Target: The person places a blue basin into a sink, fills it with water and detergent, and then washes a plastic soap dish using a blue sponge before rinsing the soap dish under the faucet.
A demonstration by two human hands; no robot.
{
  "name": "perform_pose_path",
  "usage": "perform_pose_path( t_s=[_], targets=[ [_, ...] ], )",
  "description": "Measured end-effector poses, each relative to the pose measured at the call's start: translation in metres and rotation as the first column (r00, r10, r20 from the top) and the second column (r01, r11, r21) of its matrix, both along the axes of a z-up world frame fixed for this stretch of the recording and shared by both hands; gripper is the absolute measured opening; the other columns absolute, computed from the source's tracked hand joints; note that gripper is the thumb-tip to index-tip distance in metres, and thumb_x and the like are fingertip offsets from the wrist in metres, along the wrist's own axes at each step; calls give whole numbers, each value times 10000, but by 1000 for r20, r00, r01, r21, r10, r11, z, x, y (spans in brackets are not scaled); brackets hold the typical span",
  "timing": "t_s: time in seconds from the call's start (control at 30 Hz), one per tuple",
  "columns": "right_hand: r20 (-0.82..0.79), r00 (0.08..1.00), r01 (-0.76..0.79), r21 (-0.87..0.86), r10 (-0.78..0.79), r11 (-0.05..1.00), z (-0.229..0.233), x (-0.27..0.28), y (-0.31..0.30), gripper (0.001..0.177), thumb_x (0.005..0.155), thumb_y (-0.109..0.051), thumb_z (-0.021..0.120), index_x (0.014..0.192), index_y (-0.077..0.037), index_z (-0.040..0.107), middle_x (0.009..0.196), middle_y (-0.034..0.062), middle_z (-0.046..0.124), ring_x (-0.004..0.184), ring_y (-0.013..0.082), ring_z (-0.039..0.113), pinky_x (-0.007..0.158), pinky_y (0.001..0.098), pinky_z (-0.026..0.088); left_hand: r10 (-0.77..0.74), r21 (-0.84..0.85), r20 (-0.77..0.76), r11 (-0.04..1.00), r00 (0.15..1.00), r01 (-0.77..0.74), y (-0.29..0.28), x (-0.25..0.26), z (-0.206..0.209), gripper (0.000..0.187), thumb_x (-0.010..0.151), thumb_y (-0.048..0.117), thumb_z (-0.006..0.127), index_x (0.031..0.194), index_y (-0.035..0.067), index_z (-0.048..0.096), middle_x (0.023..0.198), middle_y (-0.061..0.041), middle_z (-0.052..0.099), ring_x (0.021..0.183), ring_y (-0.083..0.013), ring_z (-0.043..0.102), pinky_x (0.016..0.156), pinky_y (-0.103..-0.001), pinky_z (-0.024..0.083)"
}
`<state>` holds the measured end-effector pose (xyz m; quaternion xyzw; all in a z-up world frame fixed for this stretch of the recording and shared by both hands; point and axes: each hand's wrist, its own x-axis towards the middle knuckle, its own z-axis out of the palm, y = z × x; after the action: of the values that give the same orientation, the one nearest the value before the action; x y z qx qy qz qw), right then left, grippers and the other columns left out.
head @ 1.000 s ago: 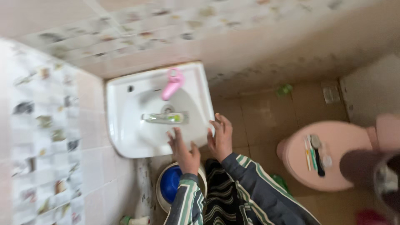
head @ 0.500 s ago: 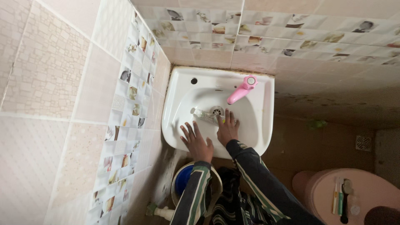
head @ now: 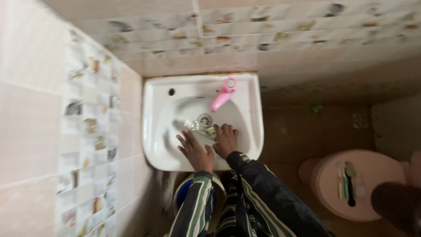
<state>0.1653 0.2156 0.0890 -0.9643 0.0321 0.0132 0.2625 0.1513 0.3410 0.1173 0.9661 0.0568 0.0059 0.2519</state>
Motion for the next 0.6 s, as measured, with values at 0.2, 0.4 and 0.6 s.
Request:
perform_pose_path(
  t_s=[0.2, 0.4, 0.6],
  targets=[
    [185, 963, 160, 197, -197, 967, 62, -49, -52, 682, 725, -142, 766, 1378, -106, 574, 1130, 119, 556, 1106, 319, 507, 916, 493, 344, -32, -156, 288, 984, 957, 80, -67, -25, 20, 900, 938, 160, 616, 1632, -38, 77, 1710, -252, 141, 1590, -475, 67, 1260, -642, 104],
    [212, 844, 461, 186, -493, 868, 49, -118, -141, 731, 706, -178, 813, 1390, -122, 561, 1159, 134, 541, 1130, 331, 494, 929, 496, 338, -309, -163, 293, 916, 905, 366, -164, -64, 26, 864, 962, 157, 585, 1648, -1, 84, 1725, -225, 151, 1606, -460, 68, 1279, -633, 91],
    [79, 656, 748, 61, -750, 661, -35, -227, -244, 845, 670, -223, 851, 1429, -121, 494, 1241, 194, 499, 1205, 404, 452, 938, 566, 327, -613, -80, 240, 760, 753, 645, -259, -135, -12, 849, 957, 149, 586, 1654, 72, 108, 1720, -196, 152, 1604, -410, 76, 1280, -609, 83]
  ],
)
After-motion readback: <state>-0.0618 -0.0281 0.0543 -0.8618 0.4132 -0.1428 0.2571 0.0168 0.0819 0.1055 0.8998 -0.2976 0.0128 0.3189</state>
